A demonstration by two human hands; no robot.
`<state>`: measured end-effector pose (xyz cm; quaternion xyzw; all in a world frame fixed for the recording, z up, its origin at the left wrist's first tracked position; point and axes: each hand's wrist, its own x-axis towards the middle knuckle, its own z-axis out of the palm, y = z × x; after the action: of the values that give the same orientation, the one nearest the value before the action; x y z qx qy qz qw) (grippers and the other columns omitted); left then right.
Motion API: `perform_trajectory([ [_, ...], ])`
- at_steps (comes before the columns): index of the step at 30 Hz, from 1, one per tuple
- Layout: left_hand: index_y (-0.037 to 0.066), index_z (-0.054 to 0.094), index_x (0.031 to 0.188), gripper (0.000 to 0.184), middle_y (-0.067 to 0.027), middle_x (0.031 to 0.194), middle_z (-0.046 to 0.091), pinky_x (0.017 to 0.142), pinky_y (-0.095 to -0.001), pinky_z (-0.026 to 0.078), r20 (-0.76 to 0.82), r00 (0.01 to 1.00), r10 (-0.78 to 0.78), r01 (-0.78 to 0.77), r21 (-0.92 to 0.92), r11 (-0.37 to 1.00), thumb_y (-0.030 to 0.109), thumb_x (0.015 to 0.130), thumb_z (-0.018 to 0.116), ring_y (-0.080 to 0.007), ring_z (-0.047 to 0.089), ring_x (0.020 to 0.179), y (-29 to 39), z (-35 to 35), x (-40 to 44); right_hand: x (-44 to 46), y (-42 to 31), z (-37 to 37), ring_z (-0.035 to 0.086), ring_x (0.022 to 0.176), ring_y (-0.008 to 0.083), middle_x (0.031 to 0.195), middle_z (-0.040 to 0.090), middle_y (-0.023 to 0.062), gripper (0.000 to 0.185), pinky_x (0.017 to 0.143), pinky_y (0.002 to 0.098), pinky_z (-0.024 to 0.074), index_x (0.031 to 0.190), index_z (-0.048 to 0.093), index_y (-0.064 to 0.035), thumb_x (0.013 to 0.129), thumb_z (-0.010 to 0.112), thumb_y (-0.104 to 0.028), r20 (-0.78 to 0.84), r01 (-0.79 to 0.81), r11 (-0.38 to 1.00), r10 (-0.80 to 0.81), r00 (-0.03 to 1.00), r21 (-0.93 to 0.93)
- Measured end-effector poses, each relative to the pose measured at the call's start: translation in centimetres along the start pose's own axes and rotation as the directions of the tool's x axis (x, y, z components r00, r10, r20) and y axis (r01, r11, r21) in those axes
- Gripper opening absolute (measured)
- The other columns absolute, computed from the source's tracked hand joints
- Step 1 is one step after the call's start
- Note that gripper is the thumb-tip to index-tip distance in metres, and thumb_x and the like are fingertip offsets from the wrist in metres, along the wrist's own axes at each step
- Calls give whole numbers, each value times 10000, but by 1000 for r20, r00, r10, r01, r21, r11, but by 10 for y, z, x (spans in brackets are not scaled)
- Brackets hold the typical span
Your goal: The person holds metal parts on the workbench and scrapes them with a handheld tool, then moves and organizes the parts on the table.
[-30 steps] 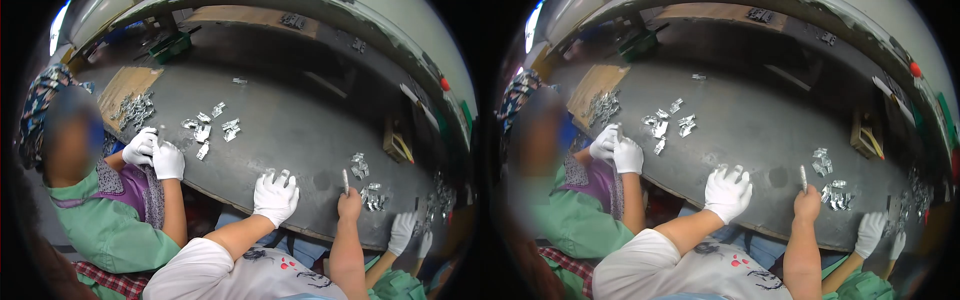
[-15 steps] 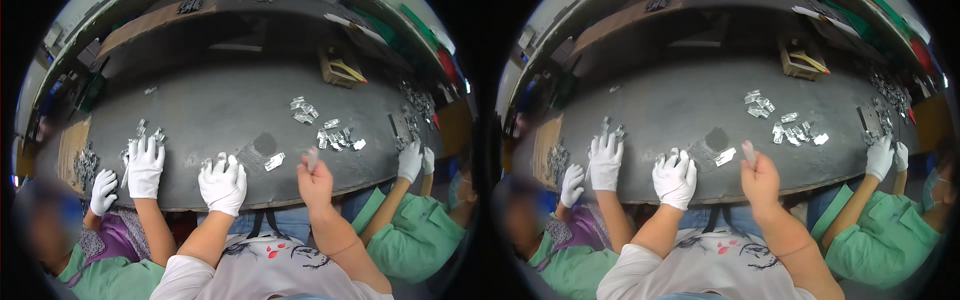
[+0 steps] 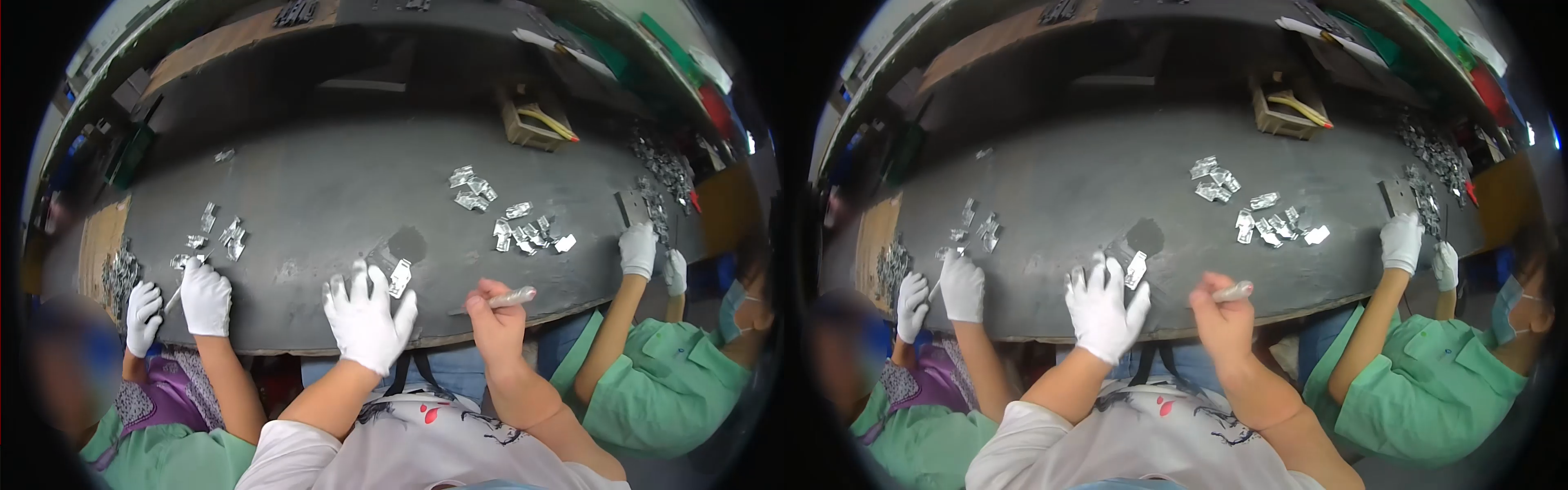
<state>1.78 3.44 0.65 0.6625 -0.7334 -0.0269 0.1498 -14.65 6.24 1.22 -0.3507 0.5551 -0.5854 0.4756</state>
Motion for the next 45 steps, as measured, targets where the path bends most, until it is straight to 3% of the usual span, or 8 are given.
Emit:
perform_trajectory([
  [6, 31, 461, 1172, 515, -169, 1251, 443, 975, -547, 244, 27, 997, -73, 75, -99, 992, 392, 808, 504, -439, 401, 1110, -15, 4, -2, 4, 2, -1, 528, 768, 107, 883, 556, 59, 328, 700, 242, 447, 1093, 486, -11, 789, 608, -11, -68, 82, 996, -83, 994, -20],
  [10, 181, 421, 1264, 464, -140, 1297, 423, 1016, -530, 193, 103, 989, -106, 112, -49, 993, 376, 845, 450, -444, 351, 1172, -5, 6, 41, -1, 10, -7, 508, 798, 93, 896, 543, 50, 297, 714, 227, 430, 1064, 504, -8, 785, 604, -10, -18, 126, 983, -129, 991, -136],
  [24, 185, 675, 901, 232, -124, 1187, 535, 970, -500, 282, -65, 996, -65, 59, -93, 994, 336, 752, 582, -423, 446, 1084, -7, 10, 10, -2, -6, 22, 523, 723, 74, 828, 568, 45, 250, 620, 219, 434, 1005, 529, -10, 771, 610, 22, 145, 190, 980, -198, 969, 63],
  [31, 183, 668, 876, 215, -113, 1130, 575, 876, -489, 364, -154, 988, -31, 23, -52, 998, 326, 736, 592, -429, 484, 1022, -6, 15, 13, 0, 4, 50, 538, 706, 105, 796, 575, 28, 175, 622, 268, 444, 895, 564, -29, 742, 642, -63, 278, 446, 777, -354, 893, -444],
  [35, 178, 659, 893, 217, -113, 1120, 580, 866, -492, 368, -146, 989, -11, 5, -38, 999, 316, 737, 594, -433, 493, 1005, -6, 12, 15, 21, 3, 45, 541, 701, 117, 762, 561, 43, 118, 622, 240, 440, 841, 552, -2, 742, 617, 5, -16, -118, 991, 118, 993, -63],
  [39, 179, 651, 911, 225, -115, 1120, 578, 859, -493, 370, -134, 991, 10, -14, -27, 1000, 316, 745, 585, -436, 489, 1009, -7, 11, 15, 8, 5, 41, 532, 697, 114, 779, 564, 42, 179, 620, 249, 447, 896, 535, 0, 754, 628, -56, 349, 536, 743, -417, 839, -402],
  [43, 179, 652, 907, 225, -113, 1119, 577, 854, -492, 372, -134, 991, 14, -17, -23, 1000, 320, 747, 581, -435, 487, 1009, -6, 13, 14, 18, 5, 44, 562, 747, 131, 810, 583, 60, 198, 652, 267, 458, 910, 554, -1, 737, 634, -53, -28, -158, 987, 158, 987, -10],
  [45, 180, 653, 903, 222, -111, 1118, 577, 853, -492, 373, -138, 990, 16, -19, -27, 999, 321, 747, 580, -434, 488, 1007, -6, 13, 15, 11, 8, 42, 558, 735, 126, 801, 581, 68, 201, 640, 263, 454, 915, 547, -1, 742, 631, -59, 157, 265, 910, -225, 962, -319],
])
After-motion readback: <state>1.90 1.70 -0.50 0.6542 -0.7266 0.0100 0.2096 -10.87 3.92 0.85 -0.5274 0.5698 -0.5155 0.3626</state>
